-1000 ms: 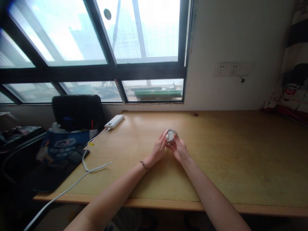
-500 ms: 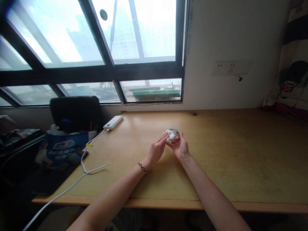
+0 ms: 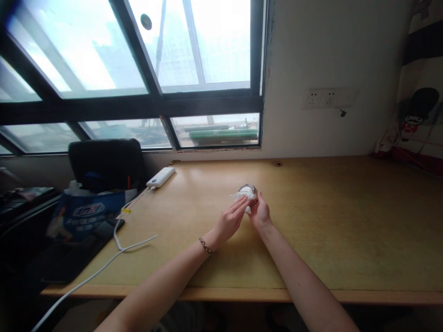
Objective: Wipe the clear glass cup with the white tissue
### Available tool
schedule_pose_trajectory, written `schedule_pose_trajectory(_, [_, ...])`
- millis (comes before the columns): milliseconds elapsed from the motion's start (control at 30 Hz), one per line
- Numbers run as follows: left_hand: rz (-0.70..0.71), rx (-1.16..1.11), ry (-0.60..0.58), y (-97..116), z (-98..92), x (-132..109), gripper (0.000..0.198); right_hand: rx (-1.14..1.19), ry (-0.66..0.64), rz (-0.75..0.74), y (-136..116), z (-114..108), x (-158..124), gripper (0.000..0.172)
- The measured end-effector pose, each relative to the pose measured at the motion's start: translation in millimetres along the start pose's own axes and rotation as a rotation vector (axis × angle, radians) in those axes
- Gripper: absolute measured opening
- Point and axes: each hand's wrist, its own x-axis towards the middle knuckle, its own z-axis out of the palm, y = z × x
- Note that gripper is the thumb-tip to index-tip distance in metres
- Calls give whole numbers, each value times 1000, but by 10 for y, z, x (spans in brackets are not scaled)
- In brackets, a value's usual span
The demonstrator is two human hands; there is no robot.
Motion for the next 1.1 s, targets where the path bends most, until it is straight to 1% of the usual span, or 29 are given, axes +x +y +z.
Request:
schedule_pose_trajectory(100, [198,215,-112,-88,-49,15,33,-67,-30,-13,41,16,-25,25])
schedule_pose_trajectory(167, [318,373,-164,-157,-87,27,36,-68,-30,-4,78,37,-47,22])
schedule_pose_trajectory(200, [356,434,-176,-185,-105,33,37,-59,-28,4,97,50,-59,20])
schedule_pose_trajectory(267, [385,505,-174,-220,-137,45,39,-41,-36,32,127,80,-84,16])
schedule_pose_trajectory(333, [369,527,-149,-230,-165,59,39,-37,-64,79,145,110,-108,16])
schedule_pose_trajectory(433, [280,525,-89,-215,-203,79,38,-68,-109,127,157,135,-130,20])
schedule_pose_trajectory(533, [129,476,31,-198,-224,95,36,-199,-120,53,171,122,-129,23])
schedule_pose_trajectory(600, [2,394,134,-202,-229,106,33,-376,-114,-71,177,100,-124,26])
schedule_pose_trajectory(700, [-264,161,253,-238,-226,129,29,-806,-106,-378,161,68,-130,27])
schedule_pose_trajectory(733, [-366,29,273,-256,-223,138,30,-970,-114,-504,147,62,-134,24])
schedule_pose_trajectory(800, [-551,-314,276,-292,-211,156,31,-1257,-145,-750,107,55,-142,18])
schedule_pose_trajectory(867, [-668,-665,267,-316,-192,169,28,-1439,-165,-940,65,53,-146,12])
schedule_pose_trajectory(933, [-736,-902,290,-323,-167,178,26,-1521,-147,-1045,35,55,-148,10])
schedule_pose_trajectory(1000, [-791,-1015,335,-318,-140,181,26,-1535,-120,-1077,26,63,-156,15])
schedule_pose_trajectory(1033, [-804,-1039,346,-315,-126,180,27,-1522,-112,-1076,30,70,-160,22])
schedule_pose_trajectory(1100, [-781,-1052,340,-315,-103,173,29,-1467,-109,-1054,44,83,-166,45])
